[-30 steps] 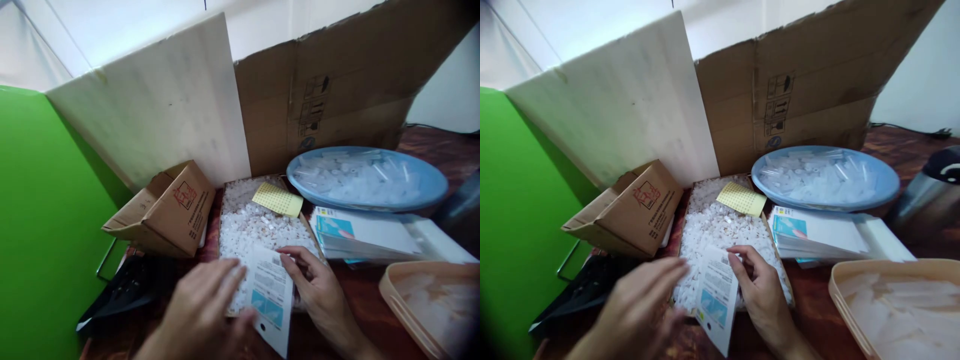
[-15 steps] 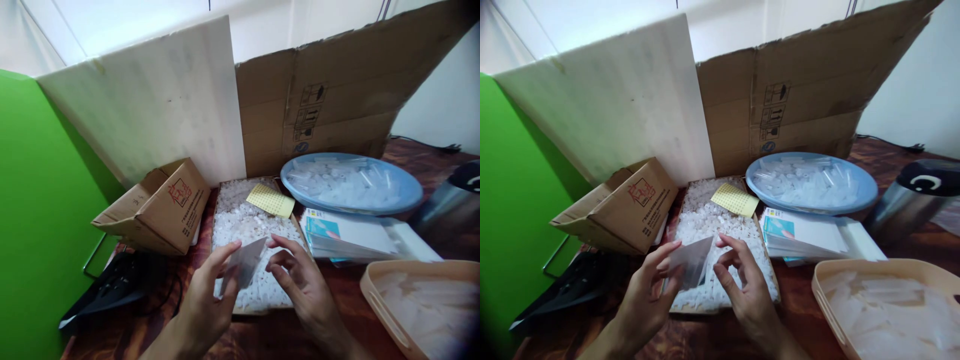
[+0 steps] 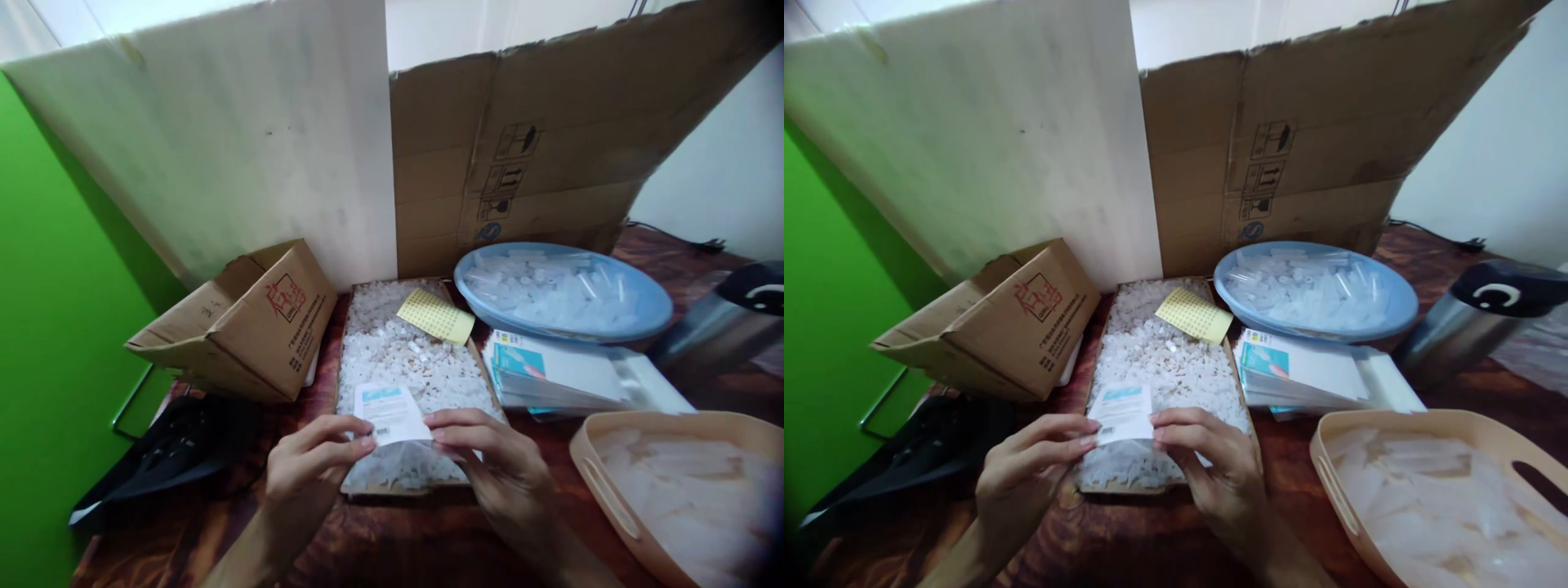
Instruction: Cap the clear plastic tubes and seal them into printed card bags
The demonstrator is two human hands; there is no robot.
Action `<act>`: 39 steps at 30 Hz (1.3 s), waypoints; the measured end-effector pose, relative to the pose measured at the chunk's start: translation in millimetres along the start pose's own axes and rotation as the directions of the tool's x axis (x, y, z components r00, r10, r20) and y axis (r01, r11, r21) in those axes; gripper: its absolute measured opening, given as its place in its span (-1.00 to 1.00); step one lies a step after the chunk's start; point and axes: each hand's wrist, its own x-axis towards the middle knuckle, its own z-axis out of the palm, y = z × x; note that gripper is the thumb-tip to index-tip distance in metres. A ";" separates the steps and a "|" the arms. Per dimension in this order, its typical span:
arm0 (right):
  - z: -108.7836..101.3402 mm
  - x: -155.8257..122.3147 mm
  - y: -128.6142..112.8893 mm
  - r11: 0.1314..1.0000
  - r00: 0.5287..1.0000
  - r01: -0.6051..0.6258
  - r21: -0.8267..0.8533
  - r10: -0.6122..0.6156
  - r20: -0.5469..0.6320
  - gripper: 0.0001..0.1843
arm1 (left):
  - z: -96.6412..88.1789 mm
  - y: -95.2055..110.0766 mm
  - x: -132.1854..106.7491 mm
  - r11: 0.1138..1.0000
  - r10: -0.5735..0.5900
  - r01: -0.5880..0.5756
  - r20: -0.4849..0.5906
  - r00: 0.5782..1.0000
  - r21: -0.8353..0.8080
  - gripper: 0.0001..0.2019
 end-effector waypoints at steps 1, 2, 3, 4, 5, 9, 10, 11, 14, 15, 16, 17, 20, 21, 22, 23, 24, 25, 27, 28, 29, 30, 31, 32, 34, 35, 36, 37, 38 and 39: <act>-2.0 -1.0 -3.0 1.000 1.000 -0.007 -0.030 0.008 0.026 -0.72 | -2.9 0.6 -5.9 0.998 -0.033 0.035 0.033 0.999 -0.045 -0.77; -4.0 -3.5 -6.7 0.998 0.998 -0.032 -0.053 0.034 0.046 -0.74 | -5.8 2.6 -13.1 0.992 -0.073 0.079 0.072 0.995 -0.093 -0.78; -5.6 -8.0 -10.9 0.995 0.995 -0.071 -0.063 0.075 0.067 -0.77 | -8.1 6.0 -21.6 0.981 -0.118 0.133 0.111 0.987 -0.139 -0.79; -6.6 -14.8 -15.6 0.991 0.988 -0.123 -0.057 0.128 0.087 -0.79 | -9.7 11.0 -31.2 0.964 -0.170 0.195 0.146 0.975 -0.182 -0.79; -6.9 -23.8 -20.6 0.981 0.975 -0.191 -0.037 0.194 0.112 -0.82 | -10.2 17.4 -41.6 0.940 -0.222 0.259 0.178 0.959 -0.222 -0.77; 1.0 -69.9 -43.0 0.780 0.786 -0.618 0.102 0.608 0.116 -0.92 | 2.1 50.4 -81.8 0.786 -0.516 0.554 0.201 0.832 -0.273 -0.82; 4.4 -79.8 -48.0 0.688 0.703 -0.710 0.149 0.706 0.085 -0.92 | 8.1 58.2 -89.2 0.729 -0.606 0.632 0.181 0.775 -0.264 -0.85; 7.6 -87.8 -51.8 0.604 0.625 -0.771 0.203 0.778 0.061 -0.90 | 14.5 64.8 -94.9 0.667 -0.687 0.701 0.156 0.710 -0.254 -0.89; 14.3 -99.7 -53.8 0.504 0.539 -0.805 0.314 0.842 0.032 -0.90 | 31.9 76.6 -102.9 0.534 -0.825 0.809 0.059 0.562 -0.246 -0.95; 15.0 -100.9 -51.4 0.516 0.549 -0.798 0.312 0.835 0.023 -0.91 | 36.1 77.9 -103.2 0.512 -0.844 0.823 0.033 0.535 -0.246 -0.95; 15.1 -101.6 -48.3 0.533 0.561 -0.789 0.304 0.827 0.007 -0.92 | 39.1 78.3 -102.8 0.498 -0.855 0.830 0.018 0.519 -0.250 -0.95; 14.9 -102.2 -45.0 0.544 0.566 -0.784 0.298 0.824 -0.017 -0.92 | 41.1 77.9 -101.9 0.485 -0.862 0.835 0.016 0.506 -0.261 -0.95; 14.2 -105.5 -37.6 0.535 0.539 -0.778 0.329 0.838 -0.087 -0.90 | 42.6 74.8 -99.8 0.425 -0.881 0.846 0.065 0.468 -0.322 -0.92; 14.5 -107.1 -36.6 0.531 0.534 -0.776 0.340 0.840 -0.092 -0.89 | 42.4 73.6 -99.8 0.405 -0.887 0.849 0.079 0.455 -0.339 -0.90; 15.2 -108.6 -36.3 0.531 0.536 -0.775 0.342 0.840 -0.088 -0.88 | 42.0 72.4 -100.1 0.389 -0.892 0.852 0.088 0.443 -0.350 -0.89; 16.0 -110.1 -36.4 0.533 0.540 -0.775 0.338 0.838 -0.083 -0.88 | 41.6 71.4 -100.6 0.378 -0.896 0.855 0.092 0.434 -0.354 -0.88; 17.0 -111.4 -36.8 0.537 0.543 -0.775 0.334 0.836 -0.082 -0.88 | 41.3 70.4 -101.1 0.376 -0.899 0.858 0.086 0.429 -0.351 -0.88; 18.1 -112.3 -37.3 0.539 0.544 -0.776 0.329 0.835 -0.085 -0.88 | 41.0 69.6 -101.4 0.378 -0.901 0.861 0.078 0.426 -0.342 -0.88; 19.7 -113.4 -38.3 0.542 0.540 -0.781 0.310 0.836 -0.100 -0.88 | 40.4 68.3 -101.2 0.381 -0.904 0.870 0.071 0.422 -0.312 -0.90; 20.2 -113.6 -38.9 0.540 0.535 -0.789 0.294 0.838 -0.105 -0.87 | 40.1 67.8 -100.5 0.380 -0.906 0.877 0.073 0.417 -0.295 -0.90; 20.5 -113.7 -39.4 0.536 0.529 -0.798 0.275 0.842 -0.106 -0.86 | 39.9 67.3 -99.6 0.378 -0.907 0.882 0.077 0.413 -0.281 -0.91; 20.6 -113.6 -40.0 0.531 0.524 -0.808 0.254 0.846 -0.102 -0.85 | 39.6 66.9 -98.5 0.375 -0.908 0.886 0.086 0.411 -0.273 -0.91; 20.6 -113.6 -40.5 0.522 0.514 -0.820 0.234 0.852 -0.099 -0.84 | 39.4 66.6 -97.3 0.370 -0.908 0.889 0.097 0.407 -0.270 -0.91; 20.5 -113.6 -41.0 0.512 0.503 -0.831 0.216 0.858 -0.100 -0.83 | 39.2 66.3 -96.2 0.363 -0.910 0.891 0.104 0.402 -0.271 -0.90; 20.3 -113.7 -41.6 0.495 0.483 -0.847 0.194 0.869 -0.108 -0.81 | 38.9 65.8 -94.3 0.341 -0.914 0.897 0.125 0.386 -0.281 -0.88; 20.4 -113.8 -41.7 0.487 0.474 -0.853 0.189 0.873 -0.113 -0.81 | 38.9 65.6 -93.7 0.327 -0.916 0.900 0.137 0.377 -0.288 -0.86; 20.6 -113.8 -41.6 0.483 0.468 -0.856 0.185 0.876 -0.118 -0.81 | 38.9 65.4 -93.1 0.312 -0.918 0.903 0.152 0.366 -0.294 -0.85; 20.8 -113.7 -41.4 0.480 0.465 -0.858 0.182 0.877 -0.121 -0.81 | 39.1 65.2 -92.8 0.297 -0.919 0.906 0.167 0.357 -0.301 -0.84; 21.3 -113.5 -41.3 0.483 0.468 -0.857 0.178 0.875 -0.122 -0.80 | 39.5 65.0 -92.5 0.286 -0.918 0.906 0.181 0.352 -0.310 -0.84; 21.8 -113.1 -41.4 0.486 0.471 -0.857 0.171 0.874 -0.120 -0.80 | 40.1 64.8 -92.4 0.281 -0.916 0.905 0.191 0.352 -0.320 -0.85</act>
